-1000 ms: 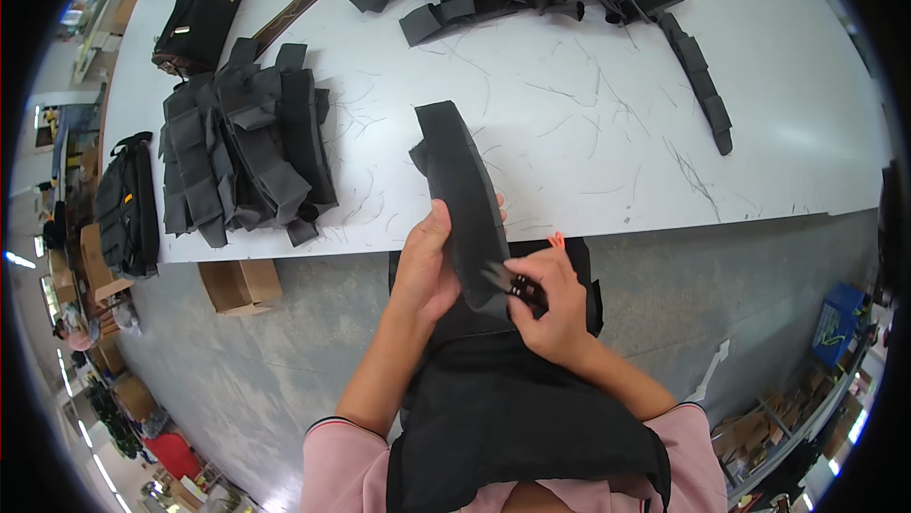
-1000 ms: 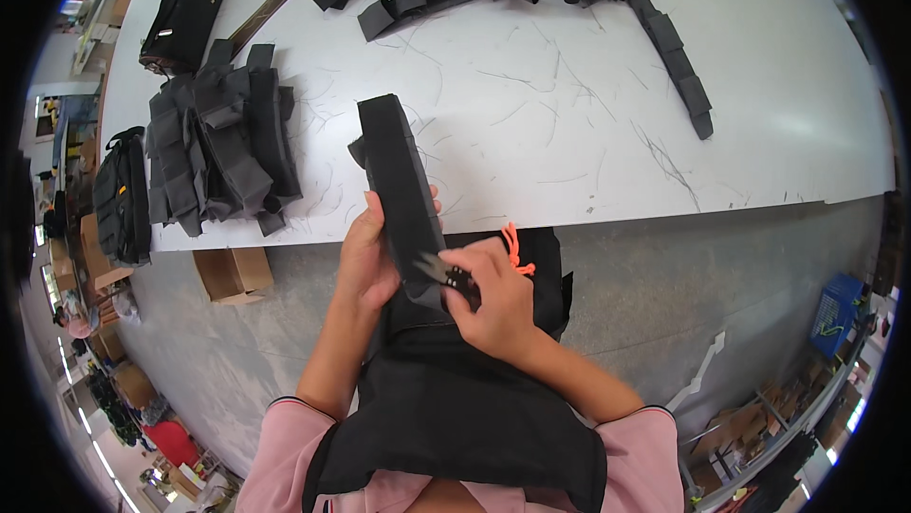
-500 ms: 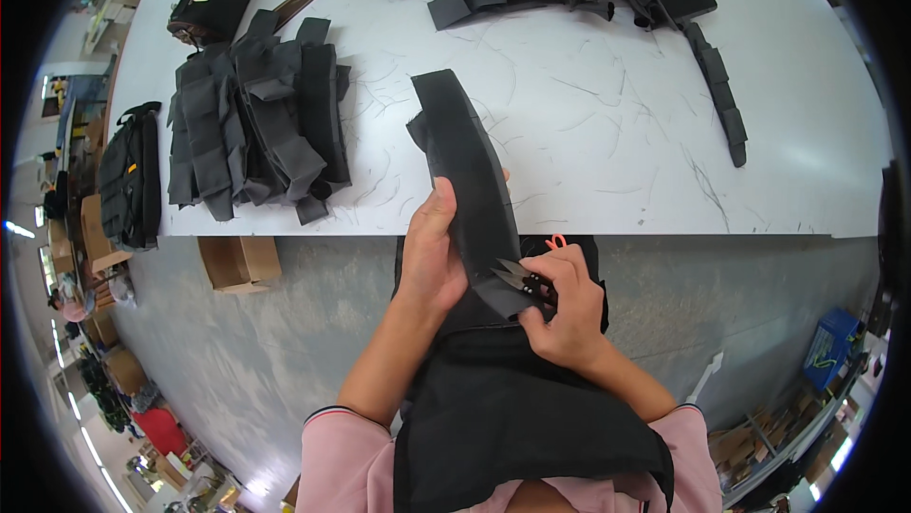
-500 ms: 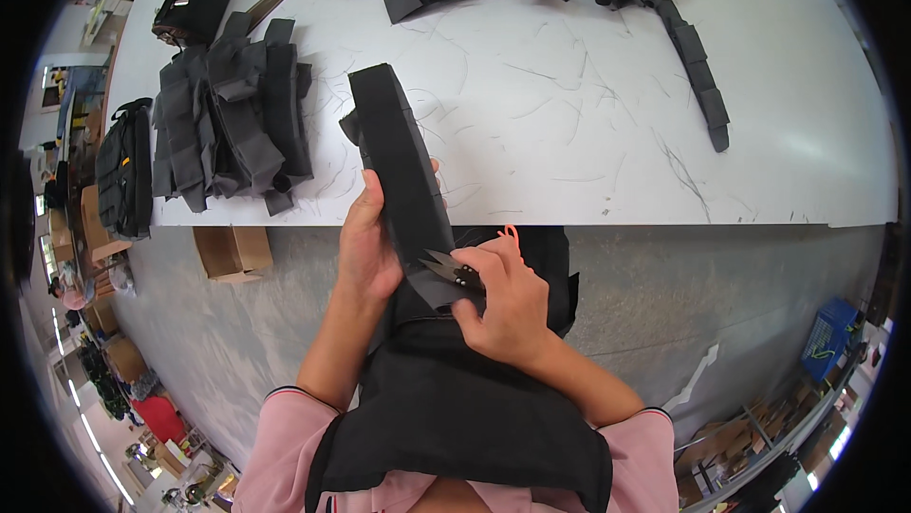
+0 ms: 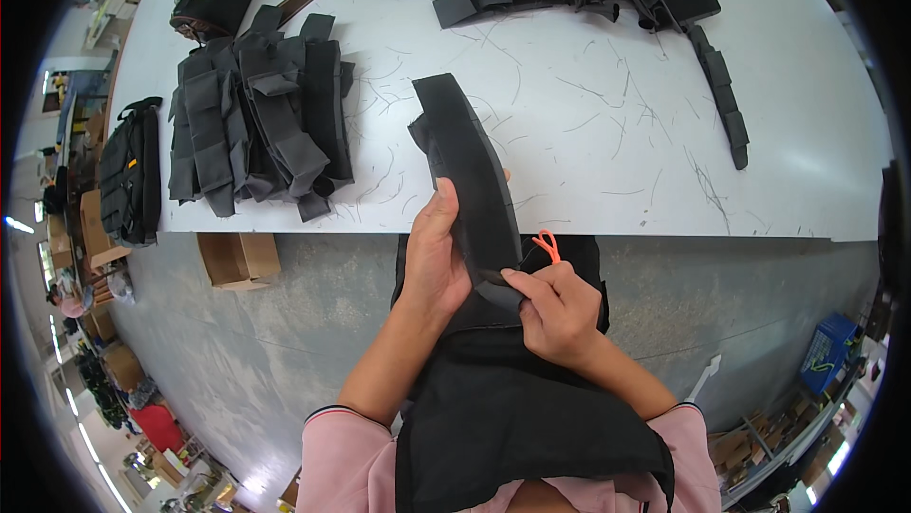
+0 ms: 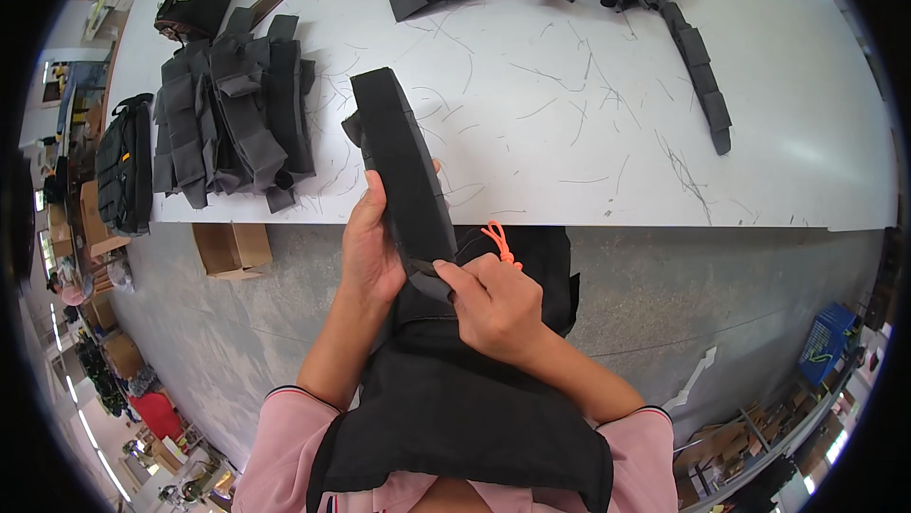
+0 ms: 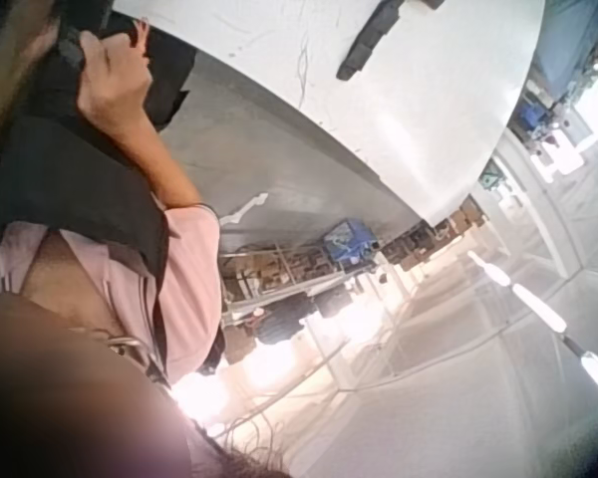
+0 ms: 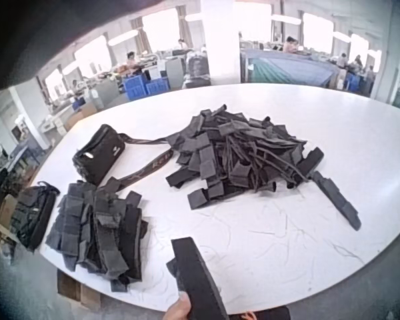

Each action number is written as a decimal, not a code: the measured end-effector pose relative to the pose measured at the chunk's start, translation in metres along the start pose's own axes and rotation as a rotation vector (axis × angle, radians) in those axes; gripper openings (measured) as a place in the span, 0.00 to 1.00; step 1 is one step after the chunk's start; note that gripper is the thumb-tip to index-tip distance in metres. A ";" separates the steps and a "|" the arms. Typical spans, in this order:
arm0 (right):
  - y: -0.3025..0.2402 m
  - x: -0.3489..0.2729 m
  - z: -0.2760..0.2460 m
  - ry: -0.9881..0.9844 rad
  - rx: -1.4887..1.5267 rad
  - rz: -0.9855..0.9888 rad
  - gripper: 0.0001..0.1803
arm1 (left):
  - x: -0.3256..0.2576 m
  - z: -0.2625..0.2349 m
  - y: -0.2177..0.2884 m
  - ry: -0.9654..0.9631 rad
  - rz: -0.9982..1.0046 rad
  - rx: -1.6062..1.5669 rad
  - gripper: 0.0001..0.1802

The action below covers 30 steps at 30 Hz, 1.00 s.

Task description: Cutting and trimming fabric strips with small shears at a workbench.

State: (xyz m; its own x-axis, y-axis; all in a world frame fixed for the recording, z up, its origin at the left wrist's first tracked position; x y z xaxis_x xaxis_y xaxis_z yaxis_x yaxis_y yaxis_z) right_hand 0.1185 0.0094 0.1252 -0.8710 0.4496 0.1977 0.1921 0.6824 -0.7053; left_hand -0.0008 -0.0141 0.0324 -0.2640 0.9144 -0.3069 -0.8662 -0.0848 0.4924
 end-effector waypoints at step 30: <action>0.018 0.020 -0.025 0.096 0.067 0.070 0.19 | -0.006 0.015 -0.007 -0.054 -0.059 -0.008 0.29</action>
State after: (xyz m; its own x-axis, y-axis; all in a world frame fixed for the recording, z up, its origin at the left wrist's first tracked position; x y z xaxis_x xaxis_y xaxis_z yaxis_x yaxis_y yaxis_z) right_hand 0.1156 0.0454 0.1336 -0.8089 0.5497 0.2087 0.2171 0.6090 -0.7629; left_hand 0.0131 -0.0127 0.0431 -0.1896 0.9380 -0.2903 -0.8828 -0.0334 0.4686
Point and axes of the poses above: each hand's wrist, its own x-axis towards the middle knuckle, its own z-axis out of the palm, y = z × x, the point moved 10 cm from there along x, towards the middle knuckle, and after that the axes turned 14 degrees about -y, right-handed, at the moved point
